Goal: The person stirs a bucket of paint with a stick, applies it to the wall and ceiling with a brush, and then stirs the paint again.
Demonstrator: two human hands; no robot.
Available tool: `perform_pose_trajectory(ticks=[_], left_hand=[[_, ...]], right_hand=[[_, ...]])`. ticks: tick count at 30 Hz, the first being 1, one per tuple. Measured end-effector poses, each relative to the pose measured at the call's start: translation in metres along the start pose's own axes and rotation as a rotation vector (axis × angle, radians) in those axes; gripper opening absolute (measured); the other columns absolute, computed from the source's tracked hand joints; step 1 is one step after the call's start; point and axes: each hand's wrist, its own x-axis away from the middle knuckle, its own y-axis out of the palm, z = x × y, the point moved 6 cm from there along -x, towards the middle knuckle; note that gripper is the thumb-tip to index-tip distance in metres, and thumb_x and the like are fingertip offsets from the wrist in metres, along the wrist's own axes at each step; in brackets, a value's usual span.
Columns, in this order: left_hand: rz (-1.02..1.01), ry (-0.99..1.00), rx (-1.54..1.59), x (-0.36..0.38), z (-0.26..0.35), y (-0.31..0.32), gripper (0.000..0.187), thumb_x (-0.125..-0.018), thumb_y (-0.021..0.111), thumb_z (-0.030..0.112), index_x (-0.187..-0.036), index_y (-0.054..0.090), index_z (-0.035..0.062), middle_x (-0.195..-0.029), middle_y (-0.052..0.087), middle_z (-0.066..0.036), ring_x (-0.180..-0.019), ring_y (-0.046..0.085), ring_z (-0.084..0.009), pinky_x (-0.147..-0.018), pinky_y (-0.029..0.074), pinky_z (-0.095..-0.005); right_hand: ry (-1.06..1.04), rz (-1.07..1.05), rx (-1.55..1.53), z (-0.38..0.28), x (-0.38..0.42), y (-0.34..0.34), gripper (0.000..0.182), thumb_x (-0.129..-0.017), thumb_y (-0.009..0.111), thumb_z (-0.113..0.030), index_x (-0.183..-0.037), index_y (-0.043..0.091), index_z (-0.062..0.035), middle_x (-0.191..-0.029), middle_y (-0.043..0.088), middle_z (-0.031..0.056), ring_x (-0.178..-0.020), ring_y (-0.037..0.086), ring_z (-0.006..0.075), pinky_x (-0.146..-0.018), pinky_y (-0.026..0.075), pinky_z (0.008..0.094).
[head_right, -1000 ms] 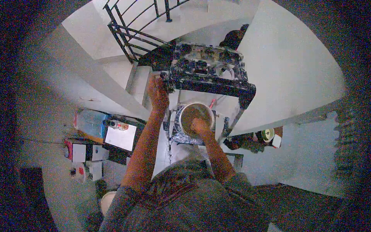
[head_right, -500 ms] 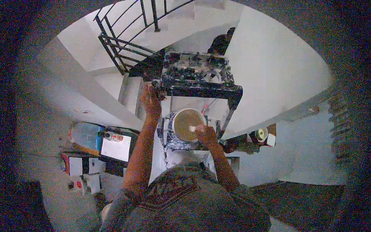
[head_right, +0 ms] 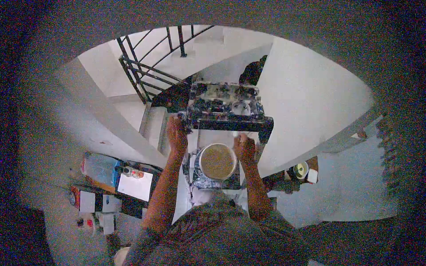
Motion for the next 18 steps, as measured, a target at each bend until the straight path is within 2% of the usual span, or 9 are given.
perform_pose_trajectory(ticks=[3,5,6,8,9,11,15,16,18], left_hand=[[0.034,0.159,-0.252,0.0,0.013,-0.003,0.04,-0.1,0.036,0.037,-0.097,0.05,-0.0012,-0.081,0.055,-0.018,-0.076,0.057,-0.0284,-0.07,0.048,-0.0462],[-0.139,-0.248,0.3,-0.003,0.002,0.003,0.038,-0.1,0.038,0.036,-0.099,0.05,-0.0004,-0.084,0.055,-0.019,-0.081,0.057,-0.0301,-0.075,0.047,-0.0473],[-0.14,-0.253,0.303,-0.002,0.002,0.005,0.038,-0.1,0.038,0.036,-0.099,0.05,-0.0004,-0.084,0.055,-0.019,-0.081,0.057,-0.0301,-0.075,0.047,-0.0473],[0.183,0.163,-0.213,-0.002,0.023,-0.01,0.043,-0.1,0.039,0.042,-0.096,0.05,0.0011,-0.077,0.054,-0.013,-0.068,0.057,-0.0217,-0.06,0.05,-0.0363],[0.176,0.157,-0.213,-0.006,0.032,-0.013,0.043,-0.1,0.039,0.042,-0.096,0.05,0.0011,-0.077,0.054,-0.013,-0.068,0.057,-0.0217,-0.06,0.05,-0.0363],[-0.051,-0.529,0.607,-0.013,0.025,-0.013,0.044,-0.099,0.039,0.044,-0.093,0.051,0.0022,-0.075,0.053,-0.01,-0.064,0.058,-0.017,-0.052,0.047,-0.0295],[-0.028,-0.384,0.424,-0.007,0.011,-0.011,0.044,-0.099,0.039,0.045,-0.091,0.051,0.0031,-0.074,0.054,-0.009,-0.061,0.057,-0.0159,-0.049,0.046,-0.0297],[-0.022,-0.479,0.673,-0.006,0.015,-0.007,0.043,-0.099,0.039,0.044,-0.091,0.051,0.0034,-0.071,0.052,-0.007,-0.057,0.055,-0.0153,-0.047,0.046,-0.0292],[-0.015,-0.49,0.619,0.001,0.0,0.001,0.042,-0.099,0.039,0.043,-0.092,0.051,0.0034,-0.071,0.052,-0.007,-0.057,0.055,-0.0153,-0.047,0.046,-0.029]], right_hand=[[-0.069,-0.12,-0.232,-0.003,0.011,0.005,0.015,-0.083,0.06,-0.017,-0.081,0.061,-0.0031,-0.075,0.062,0.0193,-0.069,0.061,0.0414,-0.061,0.05,0.0466],[-0.064,-0.185,-0.224,-0.002,0.03,0.01,0.016,-0.083,0.06,-0.019,-0.08,0.061,-0.0032,-0.074,0.062,0.0184,-0.067,0.061,0.0396,-0.06,0.05,0.0466],[-0.055,-0.251,-0.217,-0.002,0.042,0.015,0.017,-0.084,0.059,-0.02,-0.078,0.061,-0.0034,-0.073,0.063,0.0176,-0.065,0.062,0.0378,-0.06,0.05,0.0466],[0.163,-0.416,-0.411,-0.016,0.052,0.0,0.019,-0.086,0.059,-0.022,-0.08,0.063,-0.0035,-0.073,0.064,0.0158,-0.063,0.063,0.0334,-0.058,0.05,0.0426],[0.168,-0.423,-0.41,-0.014,0.059,0.007,0.019,-0.086,0.059,-0.022,-0.08,0.063,-0.0035,-0.073,0.064,0.0158,-0.063,0.063,0.0334,-0.058,0.05,0.0426],[0.077,-0.413,-0.245,-0.009,0.079,0.022,0.021,-0.088,0.06,-0.023,-0.084,0.064,-0.0031,-0.074,0.065,0.0157,-0.066,0.065,0.0297,-0.059,0.051,0.0386],[-0.09,-0.419,-0.184,-0.005,0.1,0.047,0.022,-0.087,0.06,-0.024,-0.088,0.066,-0.0021,-0.076,0.065,0.0163,-0.071,0.066,0.0311,-0.064,0.051,0.0399],[0.036,-0.454,-0.359,0.019,0.116,0.081,0.021,-0.085,0.062,-0.023,-0.088,0.066,-0.0023,-0.078,0.066,0.0169,-0.074,0.066,0.0323,-0.067,0.052,0.0415],[0.164,-0.492,-0.536,0.023,0.124,0.086,0.021,-0.083,0.064,-0.022,-0.088,0.066,-0.0024,-0.08,0.067,0.0175,-0.076,0.066,0.0335,-0.069,0.052,0.043]])
